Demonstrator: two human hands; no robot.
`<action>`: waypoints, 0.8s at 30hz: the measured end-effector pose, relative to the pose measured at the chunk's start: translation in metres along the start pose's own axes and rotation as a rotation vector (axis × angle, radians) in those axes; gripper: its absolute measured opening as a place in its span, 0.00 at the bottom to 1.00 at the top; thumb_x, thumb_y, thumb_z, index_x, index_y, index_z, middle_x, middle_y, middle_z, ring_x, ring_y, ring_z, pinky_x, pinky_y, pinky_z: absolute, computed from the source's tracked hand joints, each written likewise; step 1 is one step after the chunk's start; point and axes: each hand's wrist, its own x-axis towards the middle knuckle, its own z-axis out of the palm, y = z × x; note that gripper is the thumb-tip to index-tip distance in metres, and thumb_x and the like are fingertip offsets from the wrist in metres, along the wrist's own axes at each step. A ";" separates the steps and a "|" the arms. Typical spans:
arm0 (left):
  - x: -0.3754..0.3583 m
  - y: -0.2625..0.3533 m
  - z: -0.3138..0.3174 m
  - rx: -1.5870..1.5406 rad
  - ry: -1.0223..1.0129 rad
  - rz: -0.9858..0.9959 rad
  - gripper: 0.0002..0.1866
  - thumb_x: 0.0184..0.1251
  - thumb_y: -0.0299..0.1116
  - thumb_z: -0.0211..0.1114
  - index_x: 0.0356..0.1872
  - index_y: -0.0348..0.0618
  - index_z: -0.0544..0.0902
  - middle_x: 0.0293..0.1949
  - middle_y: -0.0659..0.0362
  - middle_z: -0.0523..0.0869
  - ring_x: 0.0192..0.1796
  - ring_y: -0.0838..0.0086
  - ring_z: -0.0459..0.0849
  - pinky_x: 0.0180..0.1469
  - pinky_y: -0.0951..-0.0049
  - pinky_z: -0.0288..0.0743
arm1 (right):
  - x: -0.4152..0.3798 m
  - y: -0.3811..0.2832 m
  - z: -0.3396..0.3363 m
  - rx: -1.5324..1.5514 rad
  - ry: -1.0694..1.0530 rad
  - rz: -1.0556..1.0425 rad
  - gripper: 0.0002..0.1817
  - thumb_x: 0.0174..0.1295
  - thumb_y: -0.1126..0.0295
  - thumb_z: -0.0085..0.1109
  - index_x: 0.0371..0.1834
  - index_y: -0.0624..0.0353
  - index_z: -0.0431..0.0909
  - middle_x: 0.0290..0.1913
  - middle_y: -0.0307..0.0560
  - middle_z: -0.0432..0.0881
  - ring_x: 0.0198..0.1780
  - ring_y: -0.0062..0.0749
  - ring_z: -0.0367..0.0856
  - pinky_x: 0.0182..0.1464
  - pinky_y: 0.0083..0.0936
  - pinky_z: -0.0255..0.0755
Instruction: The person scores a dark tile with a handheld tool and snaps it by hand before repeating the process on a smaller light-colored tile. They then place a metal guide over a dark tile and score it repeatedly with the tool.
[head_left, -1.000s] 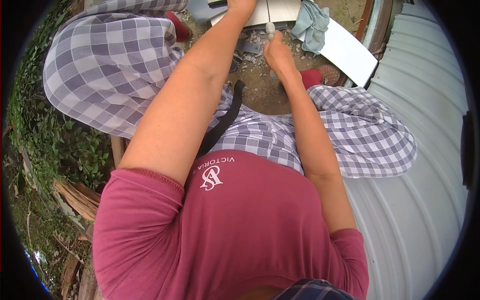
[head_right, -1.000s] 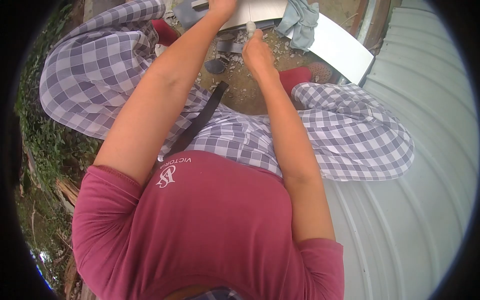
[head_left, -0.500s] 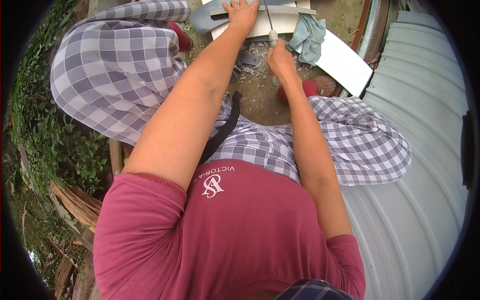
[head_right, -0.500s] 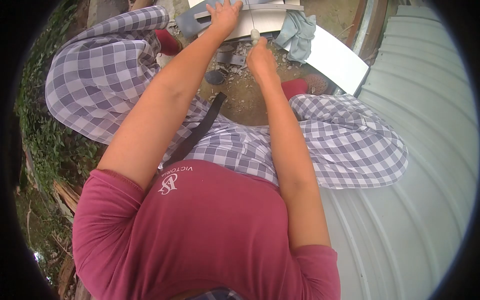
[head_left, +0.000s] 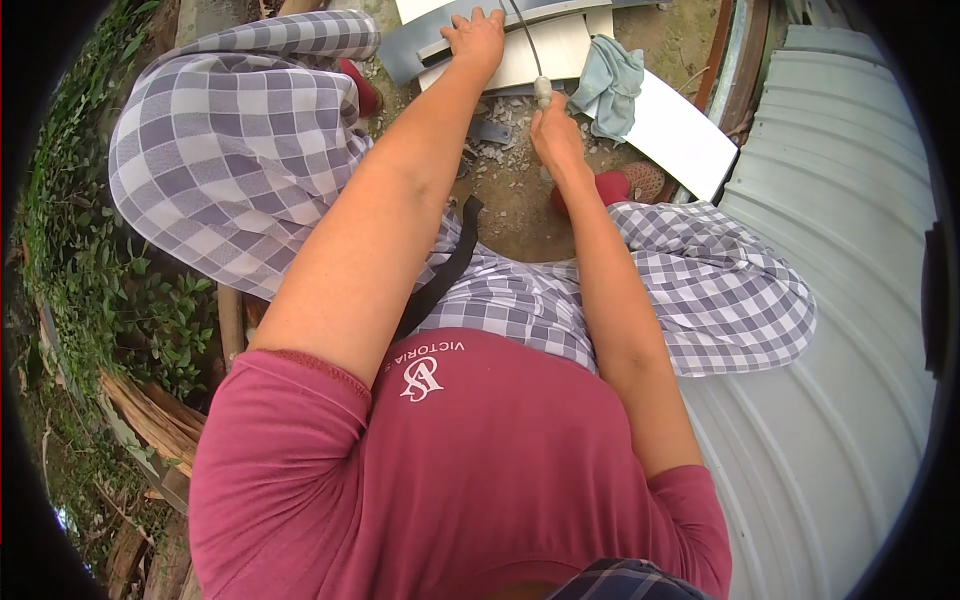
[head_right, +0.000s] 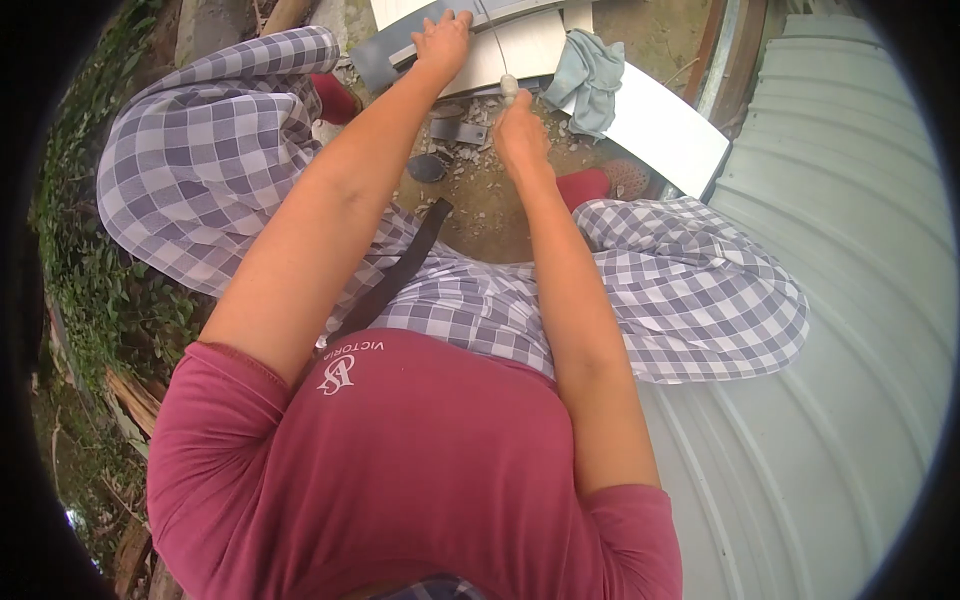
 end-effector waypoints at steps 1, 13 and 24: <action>-0.001 0.000 -0.001 0.001 0.014 0.001 0.12 0.65 0.32 0.50 0.48 0.53 0.74 0.54 0.53 0.74 0.58 0.46 0.71 0.57 0.35 0.58 | 0.001 0.001 -0.002 -0.001 -0.010 0.000 0.17 0.64 0.64 0.43 0.51 0.62 0.58 0.39 0.73 0.78 0.44 0.67 0.77 0.48 0.53 0.68; 0.002 -0.008 0.006 -0.062 0.065 0.018 0.11 0.66 0.36 0.52 0.48 0.52 0.74 0.54 0.55 0.75 0.57 0.45 0.71 0.57 0.33 0.58 | 0.005 0.004 -0.004 0.052 -0.041 -0.020 0.18 0.64 0.64 0.44 0.52 0.63 0.59 0.40 0.73 0.78 0.44 0.66 0.77 0.50 0.52 0.67; 0.000 -0.012 0.001 0.025 0.037 0.086 0.10 0.66 0.37 0.53 0.46 0.51 0.75 0.53 0.56 0.75 0.59 0.44 0.70 0.55 0.35 0.61 | 0.007 0.009 0.001 0.191 -0.121 0.023 0.19 0.62 0.64 0.46 0.52 0.65 0.60 0.39 0.74 0.77 0.44 0.67 0.77 0.49 0.51 0.68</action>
